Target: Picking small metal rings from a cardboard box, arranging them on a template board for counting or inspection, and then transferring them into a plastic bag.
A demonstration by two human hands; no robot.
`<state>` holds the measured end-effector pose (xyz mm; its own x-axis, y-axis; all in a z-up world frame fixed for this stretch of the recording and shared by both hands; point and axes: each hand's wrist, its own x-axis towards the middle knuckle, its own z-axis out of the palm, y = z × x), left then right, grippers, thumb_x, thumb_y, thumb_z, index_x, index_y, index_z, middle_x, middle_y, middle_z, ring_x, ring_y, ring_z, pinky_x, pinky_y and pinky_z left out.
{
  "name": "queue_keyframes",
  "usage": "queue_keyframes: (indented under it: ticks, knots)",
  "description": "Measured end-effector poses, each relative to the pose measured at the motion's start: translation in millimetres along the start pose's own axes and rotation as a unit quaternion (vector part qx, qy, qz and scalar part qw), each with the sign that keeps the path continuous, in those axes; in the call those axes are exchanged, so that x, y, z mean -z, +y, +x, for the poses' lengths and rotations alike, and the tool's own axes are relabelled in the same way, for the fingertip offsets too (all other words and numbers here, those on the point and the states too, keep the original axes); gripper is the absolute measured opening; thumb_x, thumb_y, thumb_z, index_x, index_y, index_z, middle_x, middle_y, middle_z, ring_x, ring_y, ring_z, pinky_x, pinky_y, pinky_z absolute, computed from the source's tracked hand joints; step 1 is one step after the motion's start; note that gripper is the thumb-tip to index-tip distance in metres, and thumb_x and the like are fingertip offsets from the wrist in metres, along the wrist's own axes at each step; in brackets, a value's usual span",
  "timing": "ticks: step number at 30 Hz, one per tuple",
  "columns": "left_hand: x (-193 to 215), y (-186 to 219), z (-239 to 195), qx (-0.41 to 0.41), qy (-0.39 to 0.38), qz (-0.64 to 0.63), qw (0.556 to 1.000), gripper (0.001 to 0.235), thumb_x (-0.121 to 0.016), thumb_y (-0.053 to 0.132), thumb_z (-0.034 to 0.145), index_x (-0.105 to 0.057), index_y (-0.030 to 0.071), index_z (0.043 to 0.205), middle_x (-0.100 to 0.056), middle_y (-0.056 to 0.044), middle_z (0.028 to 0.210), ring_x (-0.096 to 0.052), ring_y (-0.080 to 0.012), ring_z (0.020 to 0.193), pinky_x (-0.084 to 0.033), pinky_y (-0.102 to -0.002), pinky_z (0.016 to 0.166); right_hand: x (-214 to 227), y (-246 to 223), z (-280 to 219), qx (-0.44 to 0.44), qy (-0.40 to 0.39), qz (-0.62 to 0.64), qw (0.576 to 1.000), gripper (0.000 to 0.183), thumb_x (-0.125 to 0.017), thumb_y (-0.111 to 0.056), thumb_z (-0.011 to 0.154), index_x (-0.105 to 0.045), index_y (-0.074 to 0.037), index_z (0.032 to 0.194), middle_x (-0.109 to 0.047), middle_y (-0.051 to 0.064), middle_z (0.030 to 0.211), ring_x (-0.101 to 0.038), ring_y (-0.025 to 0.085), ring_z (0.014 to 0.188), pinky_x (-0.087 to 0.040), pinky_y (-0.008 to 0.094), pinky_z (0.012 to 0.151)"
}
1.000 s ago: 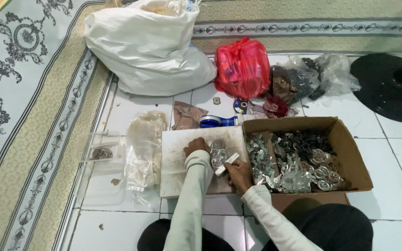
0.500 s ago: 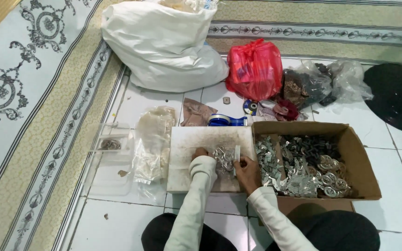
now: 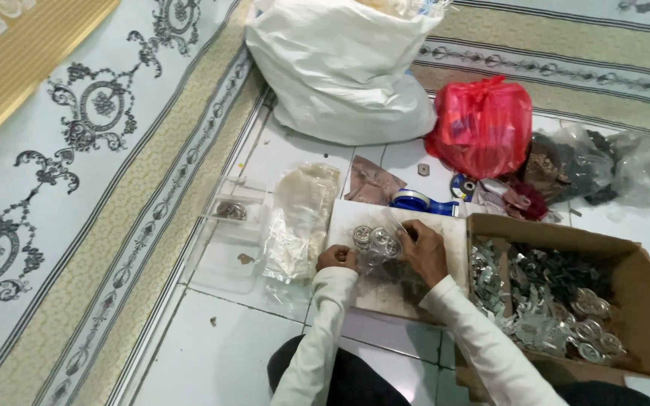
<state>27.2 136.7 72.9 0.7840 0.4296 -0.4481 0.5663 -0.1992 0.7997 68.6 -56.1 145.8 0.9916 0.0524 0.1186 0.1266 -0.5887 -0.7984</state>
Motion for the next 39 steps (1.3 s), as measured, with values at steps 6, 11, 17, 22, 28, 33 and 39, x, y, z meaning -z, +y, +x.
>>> queue_keyframes:
  ticks: [6, 11, 17, 22, 28, 33, 39]
  knots:
    - [54.9, -64.7, 72.2, 0.087, 0.103, -0.048, 0.99, 0.022, -0.077, 0.043, 0.077, -0.081, 0.033, 0.096, -0.081, 0.006, 0.084, -0.078, -0.0146, 0.08, -0.061, -0.029, 0.082, -94.1, -64.1, 49.1, 0.068, -0.096, -0.067, 0.991, 0.024, -0.075, -0.019, 0.091, -0.07, -0.014, 0.115, -0.078, 0.019, 0.098, -0.073, 0.042, 0.102, -0.059, 0.056, 0.088]
    - [105.7, -80.6, 103.5, 0.107, 0.132, -0.135, 0.976, 0.026, -0.076, 0.03, 0.078, -0.082, 0.023, 0.102, -0.083, -0.001, 0.092, -0.078, -0.0183, 0.073, -0.061, -0.032, 0.08, -192.0, -88.9, 91.8, 0.112, -0.141, -0.094, 0.979, 0.026, -0.075, -0.022, 0.091, -0.065, -0.022, 0.115, -0.079, 0.009, 0.097, -0.074, 0.037, 0.1, -0.059, 0.053, 0.086]
    - [160.8, -89.5, 170.7, 0.101, 0.241, -0.16, 0.952, 0.022, -0.075, 0.028, 0.075, -0.082, 0.023, 0.095, -0.08, 0.001, 0.079, -0.076, -0.0198, 0.06, -0.062, -0.031, 0.068, -266.0, -143.8, 129.6, 0.175, -0.168, -0.073, 0.967, 0.02, -0.071, -0.017, 0.094, -0.061, -0.017, 0.111, -0.078, 0.012, 0.095, -0.075, 0.038, 0.097, -0.058, 0.055, 0.083]
    - [189.7, -90.9, 202.8, 0.09, 0.276, -0.191, 0.937, 0.024, -0.074, 0.026, 0.074, -0.081, 0.019, 0.095, -0.079, -0.002, 0.078, -0.075, -0.0188, 0.058, -0.063, -0.028, 0.06, -313.4, -165.1, 148.3, 0.206, -0.168, -0.086, 0.96, 0.02, -0.071, -0.013, 0.094, -0.061, -0.015, 0.111, -0.078, 0.014, 0.093, -0.075, 0.038, 0.096, -0.059, 0.055, 0.083]
    - [217.6, -110.8, 236.4, 0.086, 0.305, -0.155, 0.936, 0.027, -0.074, 0.027, 0.077, -0.082, 0.017, 0.101, -0.08, -0.007, 0.085, -0.076, -0.0255, 0.061, -0.064, -0.031, 0.057, -362.9, -180.6, 164.1, 0.251, -0.178, -0.089, 0.947, 0.02, -0.07, -0.015, 0.095, -0.059, -0.014, 0.111, -0.077, 0.013, 0.087, -0.075, 0.037, 0.086, -0.059, 0.054, 0.076]
    - [229.8, -125.2, 247.2, 0.061, 0.329, -0.033, 0.942, 0.024, -0.075, 0.024, 0.081, -0.081, 0.01, 0.1, -0.078, -0.006, 0.078, -0.077, -0.0287, 0.072, -0.067, -0.04, 0.062, -369.4, -188.9, 166.6, 0.282, -0.112, -0.214, 0.929, 0.031, -0.074, -0.015, 0.095, -0.058, -0.008, 0.119, -0.073, 0.017, 0.093, -0.074, 0.035, 0.088, -0.06, 0.051, 0.074]
    - [195.5, -131.6, 185.1, -0.038, 0.349, 0.003, 0.936, 0.018, -0.074, 0.033, 0.08, -0.08, 0.021, 0.091, -0.077, 0.0, 0.075, -0.075, -0.0267, 0.077, -0.06, -0.04, 0.072, -303.1, -128.0, 157.5, 0.324, -0.015, -0.284, 0.902, 0.028, -0.073, -0.018, 0.095, -0.062, -0.012, 0.119, -0.072, 0.007, 0.087, -0.075, 0.028, 0.079, -0.061, 0.044, 0.072]
